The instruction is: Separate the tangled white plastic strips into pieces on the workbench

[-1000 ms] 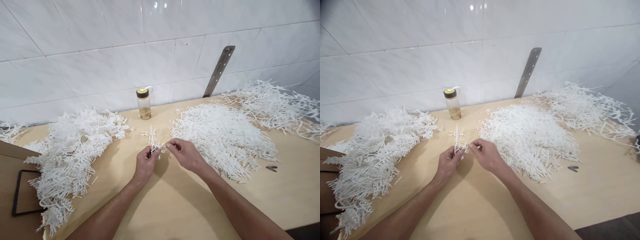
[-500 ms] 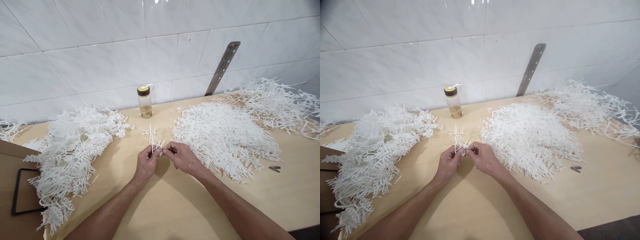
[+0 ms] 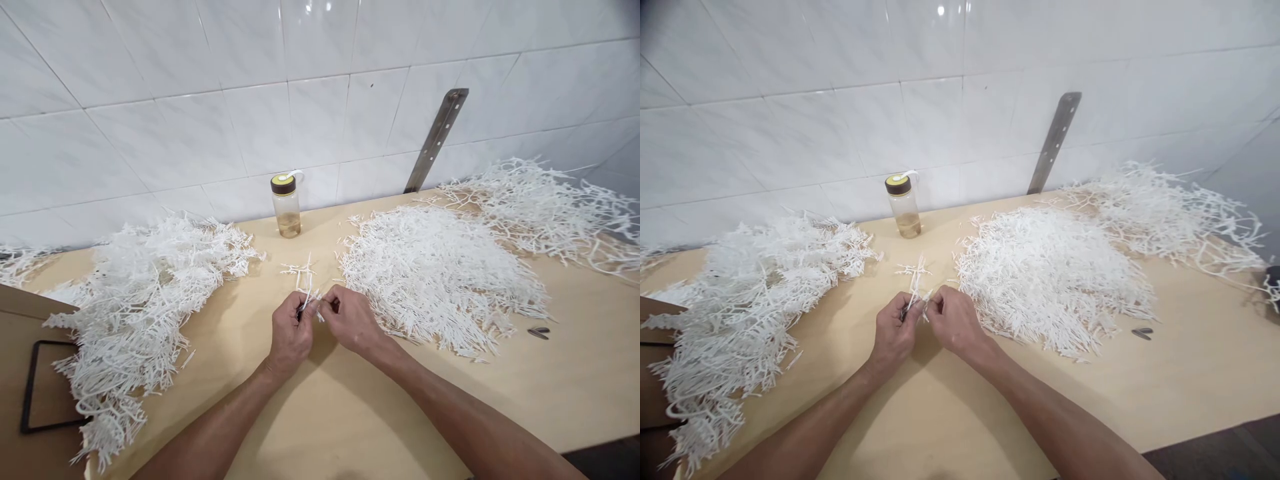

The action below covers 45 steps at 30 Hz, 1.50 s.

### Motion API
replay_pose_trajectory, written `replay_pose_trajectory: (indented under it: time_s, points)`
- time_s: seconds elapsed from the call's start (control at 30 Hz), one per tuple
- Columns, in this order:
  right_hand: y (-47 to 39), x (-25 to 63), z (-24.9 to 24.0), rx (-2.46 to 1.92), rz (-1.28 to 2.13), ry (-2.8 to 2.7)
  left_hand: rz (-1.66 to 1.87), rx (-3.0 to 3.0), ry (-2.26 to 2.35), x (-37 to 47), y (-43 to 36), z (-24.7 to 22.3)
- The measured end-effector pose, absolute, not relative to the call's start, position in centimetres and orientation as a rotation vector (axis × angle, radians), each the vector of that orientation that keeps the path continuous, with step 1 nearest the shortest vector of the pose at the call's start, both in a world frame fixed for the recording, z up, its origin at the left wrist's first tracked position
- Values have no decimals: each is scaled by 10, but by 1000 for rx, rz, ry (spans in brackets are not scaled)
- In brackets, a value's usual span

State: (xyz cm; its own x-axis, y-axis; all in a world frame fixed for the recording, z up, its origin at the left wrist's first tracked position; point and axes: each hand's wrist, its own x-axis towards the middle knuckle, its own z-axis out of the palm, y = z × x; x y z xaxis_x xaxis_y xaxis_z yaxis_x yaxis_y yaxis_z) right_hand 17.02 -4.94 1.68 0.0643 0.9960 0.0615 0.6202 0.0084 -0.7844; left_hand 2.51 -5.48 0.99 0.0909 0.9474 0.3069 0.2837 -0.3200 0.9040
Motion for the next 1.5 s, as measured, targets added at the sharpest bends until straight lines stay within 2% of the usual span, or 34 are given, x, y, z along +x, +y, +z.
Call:
replay_pose_trajectory:
  time_s: [0.1,0.37,0.73,0.83,0.97,1.03,1.1,1.23,1.5]
  points:
    - [-44,179,13,-1764,595,-1594,1244,1732,1166,24,-56,14]
    - [-46,190,21,-1484,916,-1394,1163,1296,1161,24,-36,0]
    - [-48,191,24,-1420,1062,-1412,1172,1233,1149,22,-33,0]
    - [-44,204,27,-1488,759,-1466,1170,1209,1167,22,-34,2]
    - [-36,235,37,-1533,-10,-1424,1150,1178,1180,22,-36,4]
    - [-37,241,41,-1539,-130,-1356,1159,1170,1182,22,-37,5]
    - [-40,234,42,-1541,42,-1400,1163,1171,1185,23,-38,5]
    - [-50,198,34,-1479,679,-1647,1167,1175,1215,23,-37,5]
    - [-50,179,25,-1548,1035,-1613,1158,1272,1233,24,-38,3]
